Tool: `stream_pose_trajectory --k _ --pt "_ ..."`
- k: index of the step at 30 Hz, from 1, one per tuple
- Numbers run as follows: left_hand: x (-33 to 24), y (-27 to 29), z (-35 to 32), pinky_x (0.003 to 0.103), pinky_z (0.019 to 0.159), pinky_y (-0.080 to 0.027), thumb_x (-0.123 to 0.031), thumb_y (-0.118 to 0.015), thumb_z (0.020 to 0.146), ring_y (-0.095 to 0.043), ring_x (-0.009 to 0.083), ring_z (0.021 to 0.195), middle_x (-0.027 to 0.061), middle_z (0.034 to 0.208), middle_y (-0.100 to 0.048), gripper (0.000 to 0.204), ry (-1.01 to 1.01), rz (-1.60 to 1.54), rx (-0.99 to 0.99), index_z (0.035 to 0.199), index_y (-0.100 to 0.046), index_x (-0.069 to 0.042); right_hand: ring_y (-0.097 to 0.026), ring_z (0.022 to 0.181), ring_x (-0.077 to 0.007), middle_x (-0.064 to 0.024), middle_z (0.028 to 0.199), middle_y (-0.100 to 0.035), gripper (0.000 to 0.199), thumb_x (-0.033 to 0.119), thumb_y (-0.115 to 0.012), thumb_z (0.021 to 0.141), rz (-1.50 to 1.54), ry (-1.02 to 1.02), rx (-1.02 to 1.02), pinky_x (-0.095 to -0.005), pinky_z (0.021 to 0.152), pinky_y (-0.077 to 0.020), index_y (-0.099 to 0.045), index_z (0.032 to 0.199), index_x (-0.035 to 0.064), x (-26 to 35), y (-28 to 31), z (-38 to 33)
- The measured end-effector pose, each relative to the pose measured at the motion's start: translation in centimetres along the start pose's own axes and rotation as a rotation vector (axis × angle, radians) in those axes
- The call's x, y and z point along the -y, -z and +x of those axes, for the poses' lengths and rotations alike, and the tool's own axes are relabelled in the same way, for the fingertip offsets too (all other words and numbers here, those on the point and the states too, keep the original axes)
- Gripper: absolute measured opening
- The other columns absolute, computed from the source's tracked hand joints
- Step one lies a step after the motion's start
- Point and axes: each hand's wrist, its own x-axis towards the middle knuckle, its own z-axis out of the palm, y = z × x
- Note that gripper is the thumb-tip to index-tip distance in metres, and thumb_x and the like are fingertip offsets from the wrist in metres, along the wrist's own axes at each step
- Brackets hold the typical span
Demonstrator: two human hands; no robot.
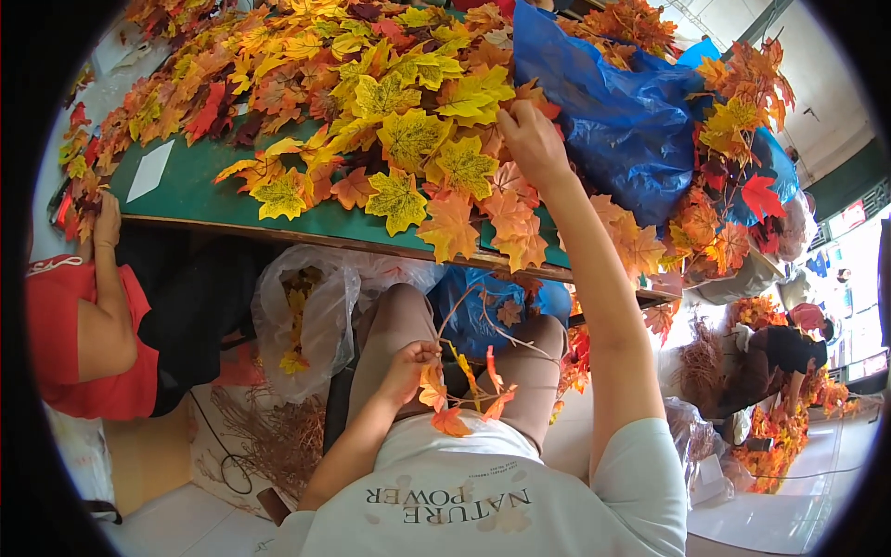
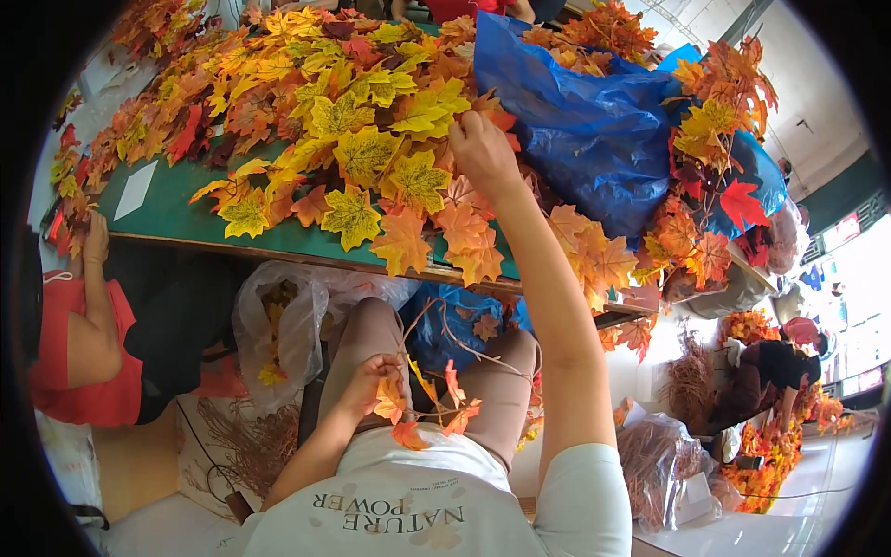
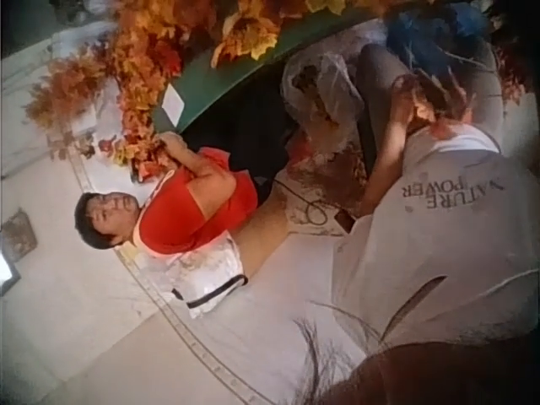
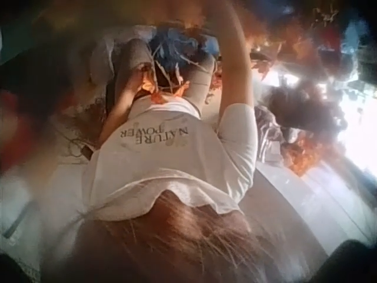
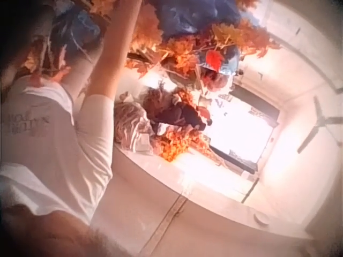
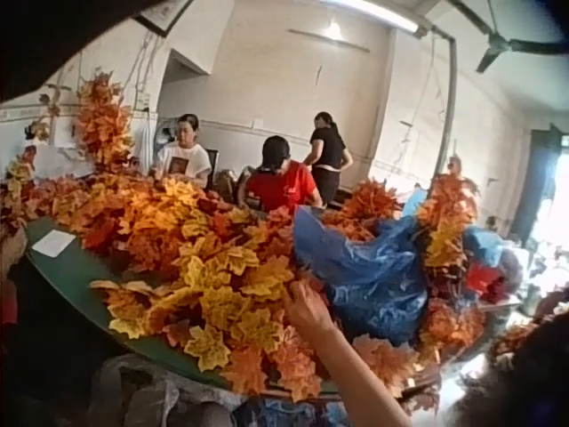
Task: The person assembles a garland by attaching artificial autumn leaves onto a wire vine by hand.
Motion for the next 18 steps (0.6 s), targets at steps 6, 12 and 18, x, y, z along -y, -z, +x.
stream_pose_trajectory --k 6,12,18 --pt "-0.5 -2.4 -0.3 0.024 0.067 -0.046 -0.002 -0.058 0.081 -0.058 0.0138 0.069 0.0054 0.078 -0.058 0.019 0.011 0.091 0.115 0.1 -0.053 -0.002 -0.059 0.077 -0.0262 -0.0105 0.084 -0.052 0.01 0.004 -0.056 0.071 -0.281 0.095 -0.008 -0.0337 0.063 -0.0515 -0.056 0.081 0.0048 -0.7 1.3 1.6" --pt "-0.6 -3.5 -1.1 0.024 0.068 -0.046 -0.003 -0.058 0.082 -0.058 0.014 0.069 0.005 0.078 -0.057 0.018 0.021 0.176 0.075 0.099 -0.053 -0.002 -0.059 0.079 -0.0265 -0.0098 0.086 -0.058 0.016 0.004 -0.057 0.076 -0.7 -0.033 -0.079 -0.0344 0.065 -0.0496 -0.064 0.091 0.0056 -2.6 4.5 -0.1" --pt "-1.1 -5.2 -0.4 0.025 0.064 -0.048 -0.002 -0.06 0.082 -0.058 0.013 0.071 0.0053 0.079 -0.057 0.021 -0.122 0.164 0.135 0.101 -0.051 -0.004 -0.058 0.073 -0.0107 -0.0057 0.081 -0.061 0.014 0.003 -0.052 0.088 1.367 -1.009 -0.876 -0.0202 0.064 -0.0477 -0.06 0.096 -0.0045 0.8 7.5 -6.0"
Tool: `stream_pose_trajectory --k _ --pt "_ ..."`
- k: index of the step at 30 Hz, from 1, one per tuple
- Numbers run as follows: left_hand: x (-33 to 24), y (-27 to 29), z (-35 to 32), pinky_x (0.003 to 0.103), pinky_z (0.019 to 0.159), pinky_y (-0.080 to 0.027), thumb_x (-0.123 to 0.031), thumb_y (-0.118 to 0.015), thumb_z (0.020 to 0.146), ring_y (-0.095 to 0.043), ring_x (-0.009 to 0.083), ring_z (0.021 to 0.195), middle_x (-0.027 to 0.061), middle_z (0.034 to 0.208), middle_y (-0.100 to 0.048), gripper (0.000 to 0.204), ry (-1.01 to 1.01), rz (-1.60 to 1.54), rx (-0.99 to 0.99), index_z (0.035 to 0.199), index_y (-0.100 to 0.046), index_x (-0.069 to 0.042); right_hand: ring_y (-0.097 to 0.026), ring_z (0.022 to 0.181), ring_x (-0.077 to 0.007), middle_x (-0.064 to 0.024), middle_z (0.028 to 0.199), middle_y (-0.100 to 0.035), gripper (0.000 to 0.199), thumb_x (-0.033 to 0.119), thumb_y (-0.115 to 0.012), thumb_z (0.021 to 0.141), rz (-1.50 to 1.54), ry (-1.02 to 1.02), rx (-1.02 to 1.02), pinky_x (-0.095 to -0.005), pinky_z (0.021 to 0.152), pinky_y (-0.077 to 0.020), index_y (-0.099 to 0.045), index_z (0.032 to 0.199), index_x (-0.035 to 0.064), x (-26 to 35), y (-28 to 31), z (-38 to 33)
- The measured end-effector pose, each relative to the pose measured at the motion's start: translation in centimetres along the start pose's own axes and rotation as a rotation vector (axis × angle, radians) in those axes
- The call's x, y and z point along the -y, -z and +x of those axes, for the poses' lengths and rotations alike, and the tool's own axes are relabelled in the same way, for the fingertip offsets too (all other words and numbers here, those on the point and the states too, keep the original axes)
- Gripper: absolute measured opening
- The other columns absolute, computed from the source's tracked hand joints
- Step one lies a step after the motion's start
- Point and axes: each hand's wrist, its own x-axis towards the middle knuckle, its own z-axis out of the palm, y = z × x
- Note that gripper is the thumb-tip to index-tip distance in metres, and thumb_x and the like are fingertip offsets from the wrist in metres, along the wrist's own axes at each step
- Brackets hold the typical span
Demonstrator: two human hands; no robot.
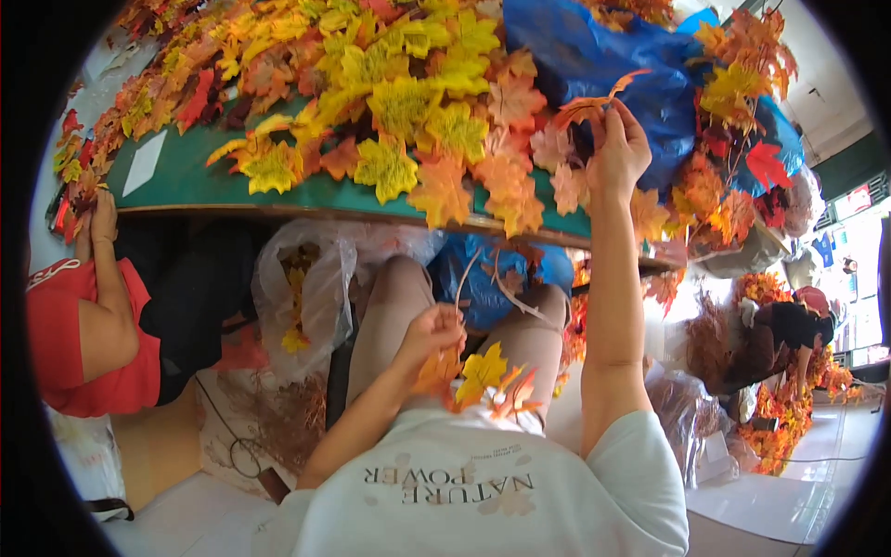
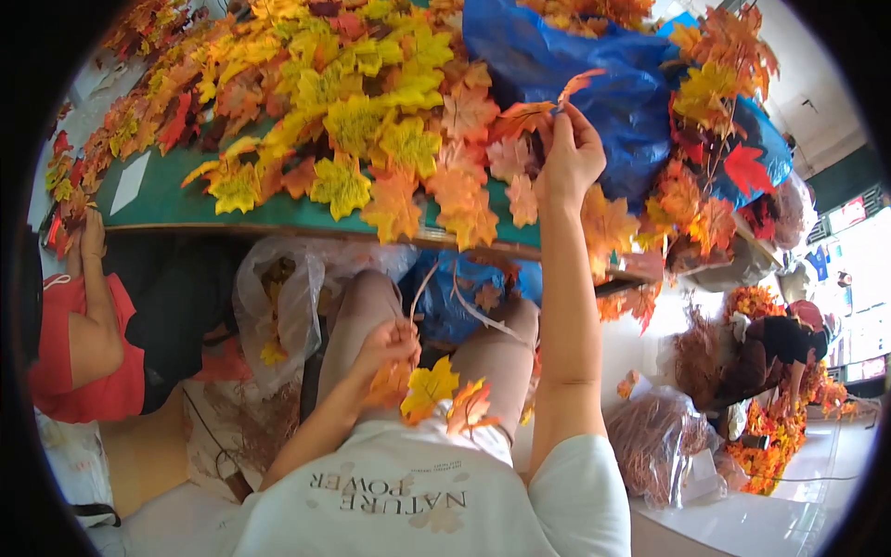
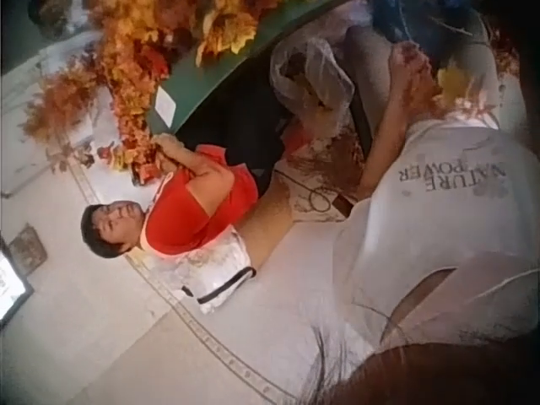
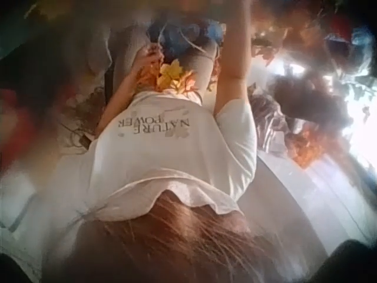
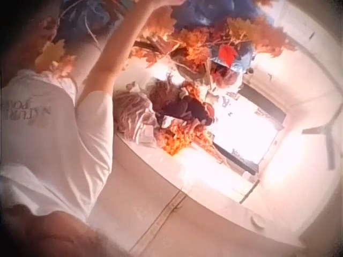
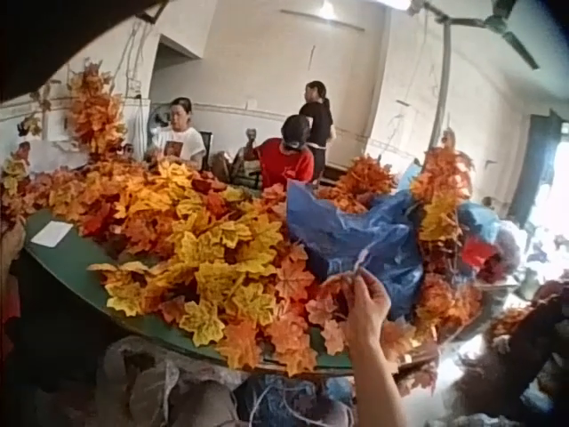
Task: The person assembles a garland by attaching artificial autumn leaves onto a wire vine by hand.
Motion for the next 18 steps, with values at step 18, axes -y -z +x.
stream_pose_trajectory --k 18 --pt "-1.9 -8.5 -0.6 0.027 0.067 -0.05 0.001 -0.057 0.081 -0.06 0.0139 0.08 0.0047 0.091 -0.06 0.022 -0.216 0.368 -0.098 0.103 -0.054 0.0 -0.059 0.071 -0.0122 -0.0047 0.086 -0.061 0.019 0.002 -0.064 0.08 0.031 -0.708 0.104 -0.0231 0.057 -0.0478 -0.058 0.098 0.003 0.8 12.3 -23.8"
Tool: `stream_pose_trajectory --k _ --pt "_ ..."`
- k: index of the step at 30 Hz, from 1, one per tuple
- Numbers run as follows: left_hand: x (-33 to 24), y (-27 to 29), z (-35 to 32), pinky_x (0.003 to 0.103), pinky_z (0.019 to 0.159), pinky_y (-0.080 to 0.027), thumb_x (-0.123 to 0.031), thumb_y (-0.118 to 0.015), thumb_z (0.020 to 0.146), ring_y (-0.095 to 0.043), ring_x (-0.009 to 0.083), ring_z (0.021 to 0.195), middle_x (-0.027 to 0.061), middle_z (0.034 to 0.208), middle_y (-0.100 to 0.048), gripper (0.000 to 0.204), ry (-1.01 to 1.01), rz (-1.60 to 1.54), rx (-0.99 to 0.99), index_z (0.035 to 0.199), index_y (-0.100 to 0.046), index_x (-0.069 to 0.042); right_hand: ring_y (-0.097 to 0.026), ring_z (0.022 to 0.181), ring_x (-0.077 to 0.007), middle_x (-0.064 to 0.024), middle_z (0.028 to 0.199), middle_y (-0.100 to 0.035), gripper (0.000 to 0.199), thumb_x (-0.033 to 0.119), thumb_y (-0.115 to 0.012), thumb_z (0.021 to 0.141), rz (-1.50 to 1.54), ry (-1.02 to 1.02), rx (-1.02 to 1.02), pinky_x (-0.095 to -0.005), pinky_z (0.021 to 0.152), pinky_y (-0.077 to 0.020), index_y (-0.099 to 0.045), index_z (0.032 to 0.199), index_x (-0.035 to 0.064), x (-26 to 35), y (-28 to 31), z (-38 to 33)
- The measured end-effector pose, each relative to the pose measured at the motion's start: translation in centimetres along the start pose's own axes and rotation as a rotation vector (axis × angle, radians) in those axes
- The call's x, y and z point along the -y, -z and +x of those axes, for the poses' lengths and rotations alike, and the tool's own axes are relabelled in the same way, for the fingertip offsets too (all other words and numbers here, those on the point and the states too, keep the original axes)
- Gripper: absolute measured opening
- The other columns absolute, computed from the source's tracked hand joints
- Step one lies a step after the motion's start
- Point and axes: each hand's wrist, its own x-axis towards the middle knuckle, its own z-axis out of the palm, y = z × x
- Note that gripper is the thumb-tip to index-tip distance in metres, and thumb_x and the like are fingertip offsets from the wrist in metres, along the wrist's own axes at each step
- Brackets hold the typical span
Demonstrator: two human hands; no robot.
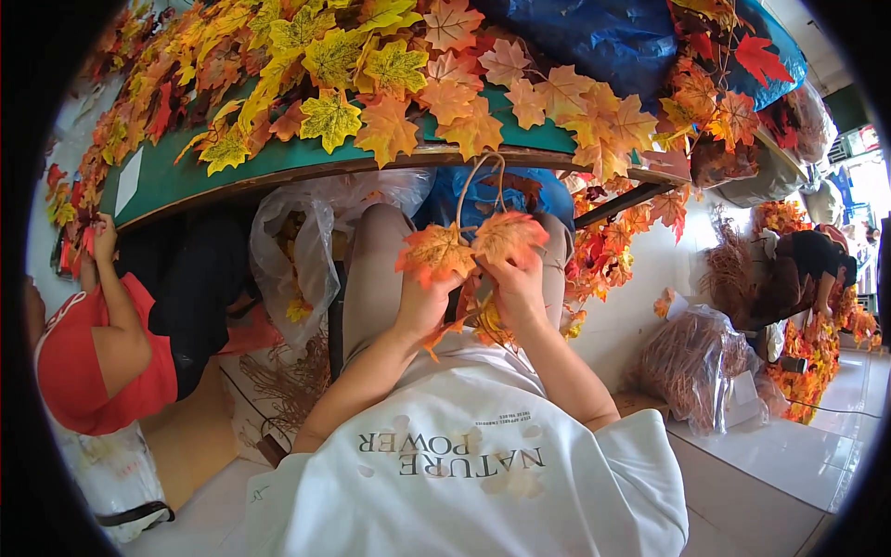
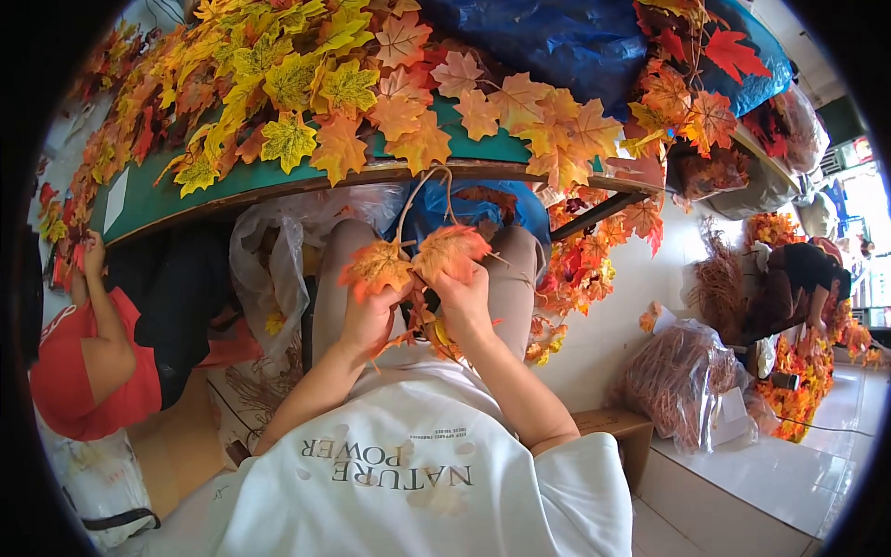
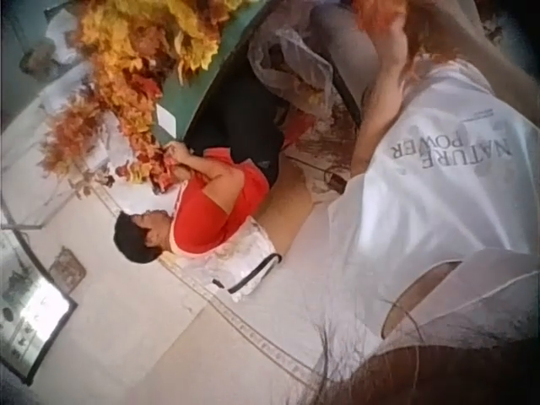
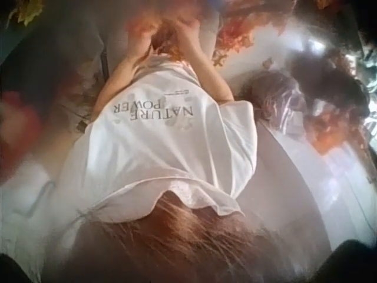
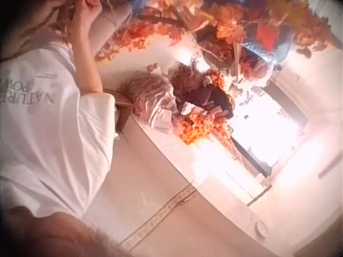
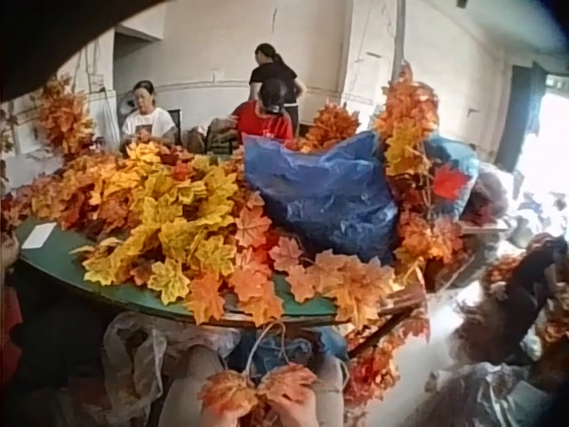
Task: The person assembles a garland by attaching artificial autumn leaves onto a wire vine by hand.
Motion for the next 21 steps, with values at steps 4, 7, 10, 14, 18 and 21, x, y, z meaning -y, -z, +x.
stream_pose_trajectory --k 4,7,10,14,18,21 --pt "-1.3 -1.0 0.0 0.025 0.066 -0.048 -0.006 -0.057 0.085 -0.061 0.0122 0.073 0.0037 0.088 -0.064 0.009 0.076 -0.131 -0.077 0.091 -0.063 -0.001 -0.056 0.053 -0.0113 -0.0056 0.071 -0.061 0.015 0.013 -0.064 0.085 0.06 -0.19 -0.018 -0.0223 0.048 -0.0445 -0.061 0.08 -0.0001 0.7 -0.3 -0.4" --pt "-1.8 -1.8 0.4 0.023 0.066 -0.049 -0.002 -0.057 0.084 -0.06 0.0105 0.072 0.0037 0.082 -0.062 0.01 0.127 -0.225 -0.047 0.094 -0.058 -0.002 -0.054 0.053 -0.01 -0.0031 0.067 -0.058 0.017 0.019 -0.062 0.087 0.207 -0.226 -0.095 -0.0217 0.047 -0.0433 -0.06 0.083 0.0021 -0.1 -0.2 0.1" --pt "-1.8 -1.9 0.6 0.021 0.067 -0.05 0.003 -0.058 0.082 -0.06 0.0097 0.071 0.0041 0.079 -0.06 0.017 0.097 -0.257 -0.058 0.097 -0.053 -0.002 -0.051 0.054 -0.0082 -0.0004 0.065 -0.055 0.02 0.024 -0.06 0.088 0.267 -0.286 -0.117 -0.0208 0.047 -0.0428 -0.06 0.086 0.0043 0.0 -0.7 -0.3" --pt "-1.8 -1.9 0.7 0.022 0.067 -0.052 0.004 -0.058 0.082 -0.06 0.0104 0.069 0.0046 0.081 -0.06 0.016 0.141 -0.246 -0.063 0.095 -0.051 -0.002 -0.05 0.055 -0.0057 0.0015 0.069 -0.057 0.019 0.025 -0.059 0.09 0.224 -0.291 -0.085 -0.0187 0.048 -0.0426 -0.06 0.086 0.0065 -0.2 -0.4 -0.4" --pt "-1.7 -1.8 0.6 0.022 0.066 -0.052 0.004 -0.057 0.082 -0.06 0.0102 0.069 0.005 0.082 -0.059 0.016 0.143 -0.252 -0.068 0.095 -0.051 -0.002 -0.05 0.056 -0.0038 0.0027 0.071 -0.057 0.018 0.026 -0.057 0.091 0.158 -0.302 -0.112 -0.017 0.049 -0.043 -0.06 0.088 0.0079 0.0 -0.9 -0.6" --pt "-1.6 -1.9 0.7 0.022 0.066 -0.052 0.005 -0.057 0.082 -0.06 0.0102 0.069 0.0052 0.082 -0.059 0.016 0.143 -0.259 -0.066 0.096 -0.05 -0.002 -0.051 0.057 -0.0036 0.0024 0.072 -0.058 0.017 0.024 -0.058 0.09 0.151 -0.255 -0.099 -0.0168 0.05 -0.0433 -0.06 0.088 0.0074 -0.6 -0.4 -0.6"
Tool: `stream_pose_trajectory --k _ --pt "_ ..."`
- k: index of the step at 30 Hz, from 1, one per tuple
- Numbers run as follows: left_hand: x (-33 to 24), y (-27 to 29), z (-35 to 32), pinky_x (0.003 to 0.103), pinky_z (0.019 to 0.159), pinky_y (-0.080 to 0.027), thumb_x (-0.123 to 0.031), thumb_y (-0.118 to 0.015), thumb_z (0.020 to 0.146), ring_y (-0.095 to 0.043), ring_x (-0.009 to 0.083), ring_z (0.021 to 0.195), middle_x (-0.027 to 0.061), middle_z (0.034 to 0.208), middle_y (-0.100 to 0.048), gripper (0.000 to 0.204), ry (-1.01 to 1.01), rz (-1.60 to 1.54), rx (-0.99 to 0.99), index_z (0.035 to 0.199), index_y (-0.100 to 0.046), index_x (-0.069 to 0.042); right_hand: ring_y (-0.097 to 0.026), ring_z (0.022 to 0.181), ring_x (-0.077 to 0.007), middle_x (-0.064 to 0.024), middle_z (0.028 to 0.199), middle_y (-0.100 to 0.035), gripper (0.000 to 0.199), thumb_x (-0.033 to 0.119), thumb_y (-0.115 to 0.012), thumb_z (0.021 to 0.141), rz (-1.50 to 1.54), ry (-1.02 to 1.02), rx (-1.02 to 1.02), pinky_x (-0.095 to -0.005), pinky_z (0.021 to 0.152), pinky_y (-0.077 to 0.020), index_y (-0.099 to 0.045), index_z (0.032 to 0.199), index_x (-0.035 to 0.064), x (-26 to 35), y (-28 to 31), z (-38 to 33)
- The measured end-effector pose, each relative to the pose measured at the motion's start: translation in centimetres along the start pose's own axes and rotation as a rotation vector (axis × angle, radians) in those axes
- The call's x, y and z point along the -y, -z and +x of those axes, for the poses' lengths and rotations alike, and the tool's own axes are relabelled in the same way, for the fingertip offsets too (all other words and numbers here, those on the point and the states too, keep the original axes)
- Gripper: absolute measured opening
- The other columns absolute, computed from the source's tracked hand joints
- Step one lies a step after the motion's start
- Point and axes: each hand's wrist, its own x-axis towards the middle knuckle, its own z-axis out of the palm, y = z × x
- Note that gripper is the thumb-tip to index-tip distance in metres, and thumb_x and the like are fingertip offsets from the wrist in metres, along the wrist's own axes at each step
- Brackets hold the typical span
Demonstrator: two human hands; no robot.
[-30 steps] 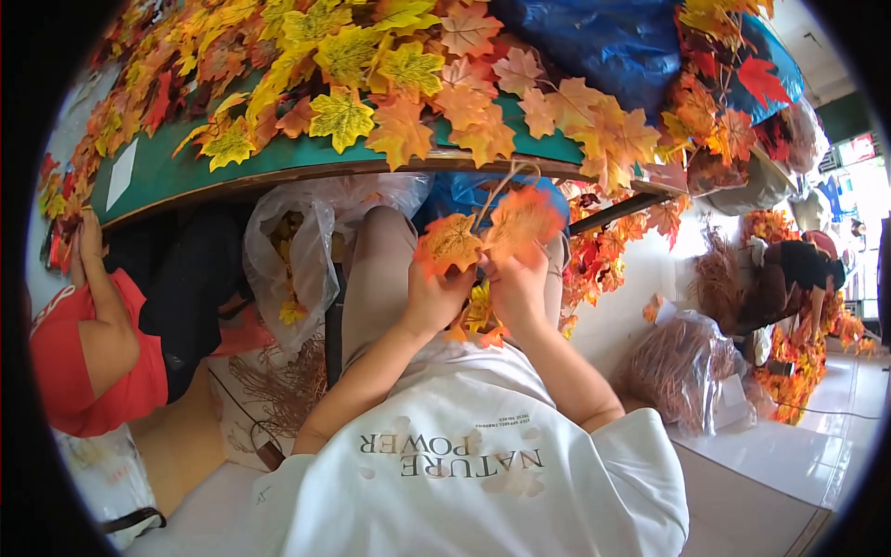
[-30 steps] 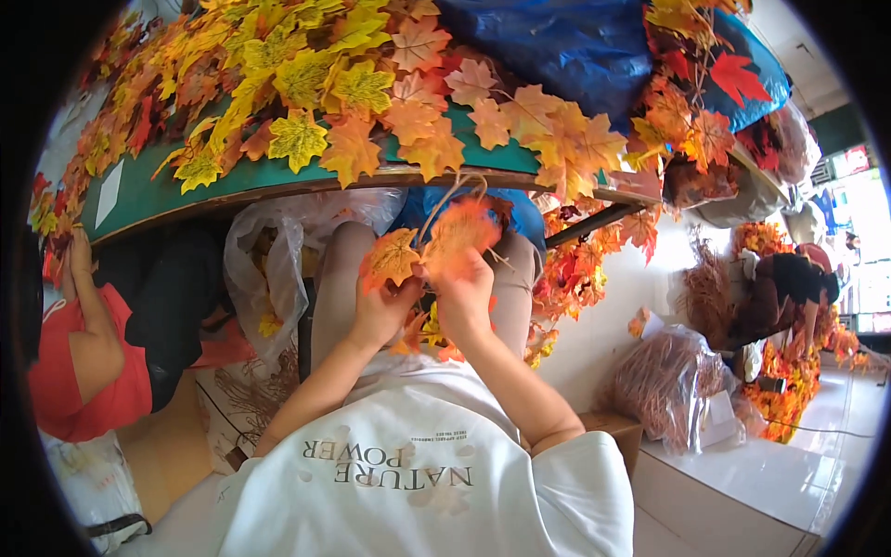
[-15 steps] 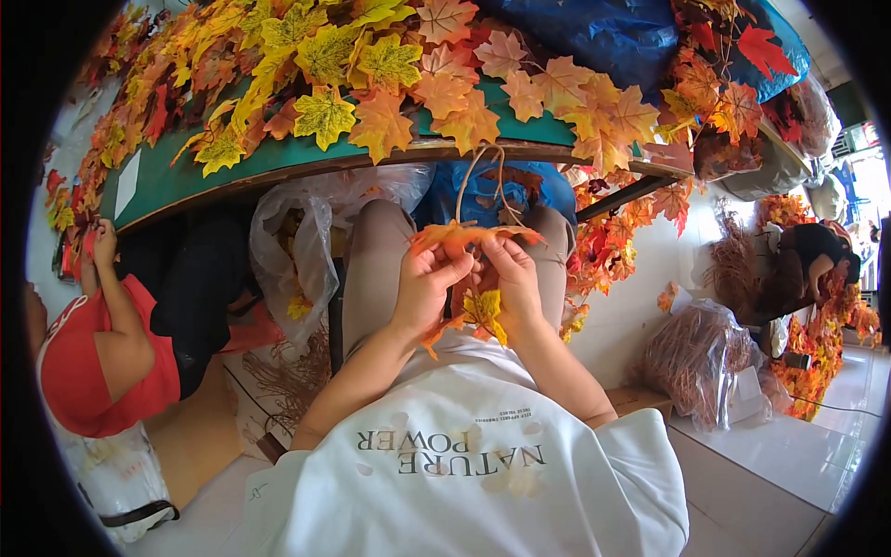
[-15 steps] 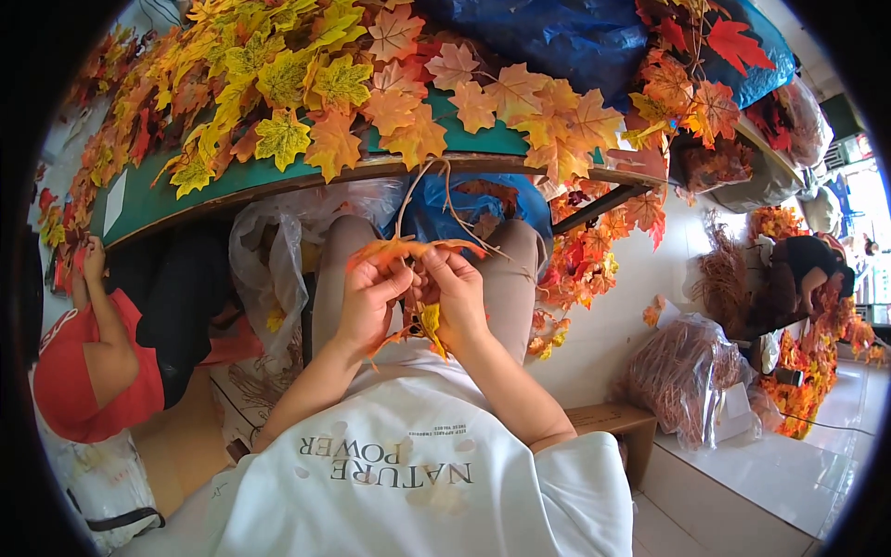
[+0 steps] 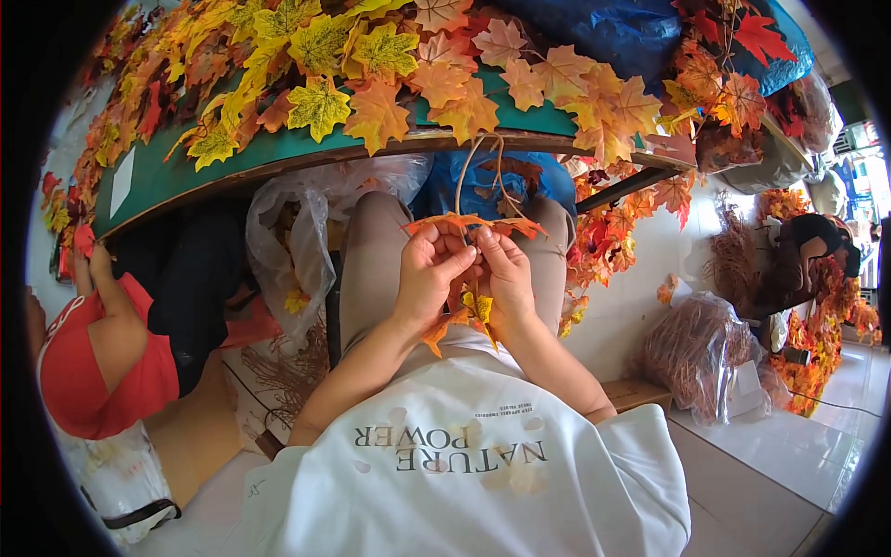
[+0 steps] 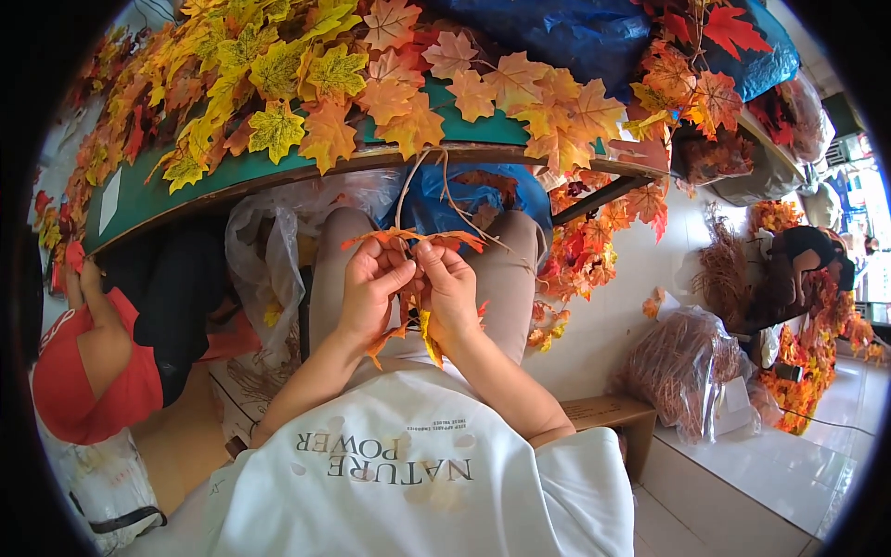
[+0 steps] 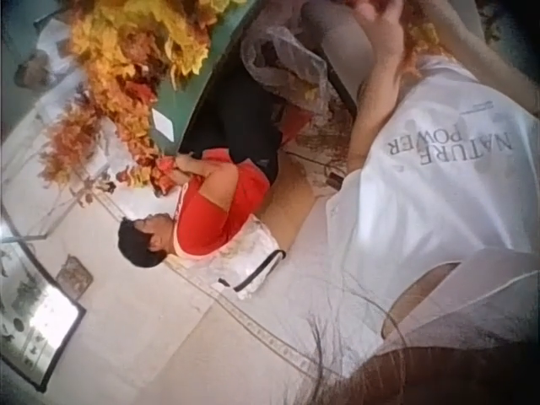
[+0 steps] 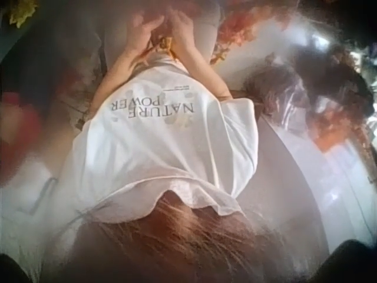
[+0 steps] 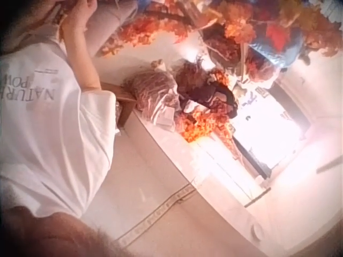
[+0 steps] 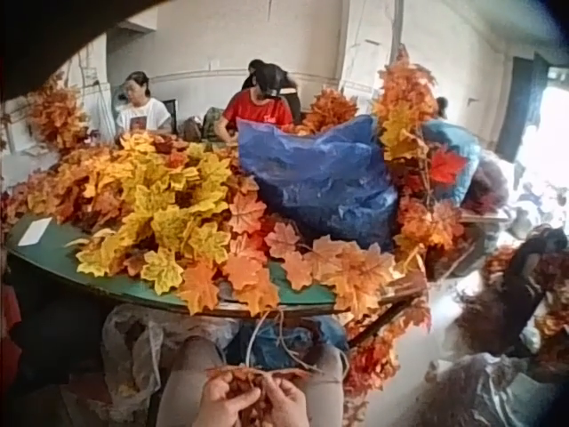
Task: The person assembles a garland by attaching artificial autumn leaves onto a wire vine by hand.
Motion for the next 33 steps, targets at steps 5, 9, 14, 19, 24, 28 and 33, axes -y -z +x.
stream_pose_trajectory --k 5,9,14,19,24,28,33 --pt "0.6 0.1 0.4 0.022 0.063 -0.051 0.007 -0.056 0.082 -0.059 0.0101 0.068 0.0045 0.081 -0.058 0.017 -0.051 -0.062 -0.009 0.096 -0.05 -0.002 -0.055 0.062 -0.0062 -0.0006 0.076 -0.06 0.012 0.016 -0.06 0.088 0.031 0.162 0.021 -0.0183 0.053 -0.0467 -0.06 0.088 0.0038 -1.3 0.5 0.6" --pt "0.4 0.4 0.5 0.022 0.06 -0.049 0.007 -0.056 0.081 -0.059 0.0099 0.066 0.0032 0.078 -0.058 0.018 -0.036 -0.072 0.02 0.097 -0.052 -0.002 -0.053 0.058 -0.0083 -0.0035 0.073 -0.06 0.009 0.007 -0.062 0.086 0.09 0.258 0.026 -0.0203 0.05 -0.0439 -0.06 0.087 -0.0015 -0.9 0.0 0.5" --pt "1.1 2.5 0.2 0.022 0.065 -0.05 0.008 -0.058 0.08 -0.058 0.0093 0.074 0.0017 0.083 -0.058 0.02 -0.065 0.028 0.053 0.096 -0.054 -0.003 -0.058 0.058 -0.0119 -0.0056 0.077 -0.062 0.012 0.008 -0.058 0.089 -0.229 0.189 0.098 -0.0245 0.049 -0.0468 -0.06 0.091 -0.004 0.0 -0.6 -0.4" --pt "2.2 3.0 0.0 0.023 0.063 -0.049 0.004 -0.059 0.081 -0.057 0.0086 0.073 0.0018 0.084 -0.059 0.02 -0.056 0.057 0.049 0.099 -0.056 -0.003 -0.058 0.065 -0.0092 -0.0027 0.08 -0.063 0.017 0.013 -0.058 0.089 -0.453 0.192 0.064 -0.0205 0.057 -0.0457 -0.062 0.092 -0.0032 -0.6 0.7 -0.3" --pt "1.8 3.4 0.1 0.021 0.061 -0.049 0.006 -0.061 0.079 -0.054 0.0064 0.069 -0.0034 0.073 -0.051 0.022 -0.149 0.293 0.075 0.096 -0.054 -0.005 -0.06 0.072 -0.0106 -0.0048 0.084 -0.065 0.011 0.004 -0.065 0.082 -0.507 0.346 -0.021 -0.0224 0.065 -0.0485 -0.063 0.09 -0.0021 -0.8 1.8 -0.1" --pt "1.1 3.9 0.1 0.021 0.063 -0.047 0.006 -0.061 0.08 -0.053 0.0055 0.069 -0.0037 0.076 -0.049 0.018 -0.107 0.128 0.116 0.09 -0.051 -0.005 -0.059 0.076 -0.0101 -0.0043 0.09 -0.064 0.017 0.003 -0.068 0.08 -0.82 0.399 -0.142 -0.0228 0.068 -0.048 -0.061 0.094 -0.0018 -0.4 -0.9 -1.1" --pt "1.3 4.6 0.2 0.021 0.063 -0.05 0.006 -0.058 0.082 -0.052 0.0058 0.069 -0.0039 0.076 -0.046 0.02 -0.153 0.141 0.118 0.094 -0.05 -0.006 -0.058 0.079 -0.0103 -0.0029 0.091 -0.063 0.019 0.005 -0.065 0.083 -0.362 0.288 0.03 -0.023 0.07 -0.0474 -0.058 0.099 -0.0015 -2.8 1.6 0.5"
